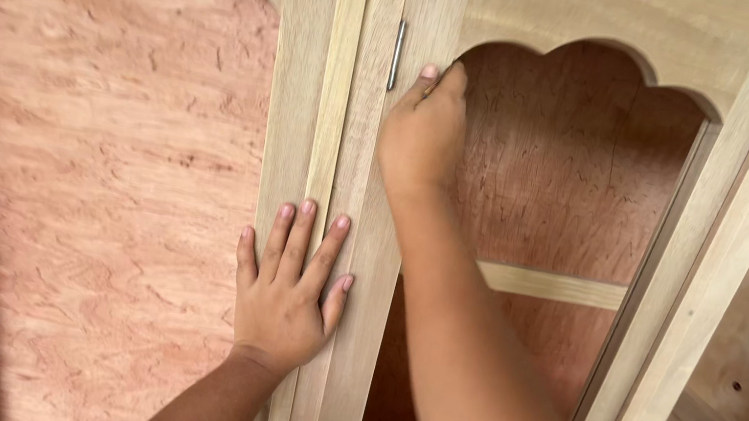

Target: The person sands a wooden cabinet with a sanding sponge and a sanding block, working over the frame edges, panels, door openings, and side surfaces, moving around the piece to reach different areas.

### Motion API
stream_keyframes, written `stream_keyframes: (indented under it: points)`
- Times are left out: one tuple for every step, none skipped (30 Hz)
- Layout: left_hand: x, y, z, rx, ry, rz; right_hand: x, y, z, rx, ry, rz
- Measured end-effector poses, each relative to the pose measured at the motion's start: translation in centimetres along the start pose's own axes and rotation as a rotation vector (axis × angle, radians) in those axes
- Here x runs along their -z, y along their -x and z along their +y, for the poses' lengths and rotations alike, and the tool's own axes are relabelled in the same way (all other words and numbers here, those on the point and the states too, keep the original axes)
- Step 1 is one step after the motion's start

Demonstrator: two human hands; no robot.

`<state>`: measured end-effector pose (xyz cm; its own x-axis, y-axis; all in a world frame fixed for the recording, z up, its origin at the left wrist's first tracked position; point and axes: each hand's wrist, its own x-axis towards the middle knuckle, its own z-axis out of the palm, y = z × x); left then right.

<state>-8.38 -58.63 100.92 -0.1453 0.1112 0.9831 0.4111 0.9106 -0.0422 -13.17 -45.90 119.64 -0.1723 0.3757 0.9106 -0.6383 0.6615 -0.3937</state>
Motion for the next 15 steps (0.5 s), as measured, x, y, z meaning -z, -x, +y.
stream_keyframes:
  points:
    - [0.0,0.1,0.0,0.006,0.006,-0.009,0.0,1.0,0.0,0.049,0.023,0.064]
    - [-0.1,0.2,0.0,0.003,0.01,-0.016,0.5,3.2,0.4,-0.078,0.034,-0.018]
    - [-0.2,0.3,0.0,0.0,0.011,-0.012,1.4,6.3,1.0,-0.196,0.038,-0.097]
    - [-0.2,0.3,0.0,-0.005,0.013,-0.012,2.1,9.0,1.5,-0.085,0.007,-0.026]
    - [-0.3,0.3,0.0,0.0,0.019,-0.008,3.2,12.4,2.2,-0.132,-0.028,-0.081]
    - [-0.3,0.3,0.0,0.0,0.023,-0.002,4.2,15.6,2.7,-0.161,-0.02,-0.1]
    - [-0.3,0.3,-0.1,-0.002,0.029,0.005,5.1,18.3,3.0,-0.118,-0.077,-0.111]
    - [-0.3,0.3,-0.1,0.002,0.035,0.008,5.7,19.9,3.3,-0.077,-0.131,-0.125]
    - [-0.2,0.3,-0.1,0.007,0.041,0.004,5.9,20.2,3.4,-0.127,-0.08,-0.159]
    - [-0.1,0.2,-0.1,0.01,0.045,-0.001,5.7,19.4,3.3,-0.177,-0.03,-0.192]
    - [-0.1,0.2,-0.1,0.005,0.043,0.002,5.4,18.1,3.0,-0.225,0.018,-0.22]
    - [0.0,0.2,-0.1,-0.001,0.042,0.005,4.6,15.4,2.7,-0.135,-0.086,-0.146]
    - [0.1,0.3,-0.1,-0.003,0.039,0.009,3.6,12.1,2.5,-0.076,-0.096,-0.138]
    - [0.1,0.3,-0.1,-0.008,0.038,0.015,2.5,8.6,2.1,-0.037,-0.068,-0.105]
    - [0.1,0.4,-0.1,-0.011,0.037,0.019,1.7,5.3,1.9,-0.063,-0.073,-0.141]
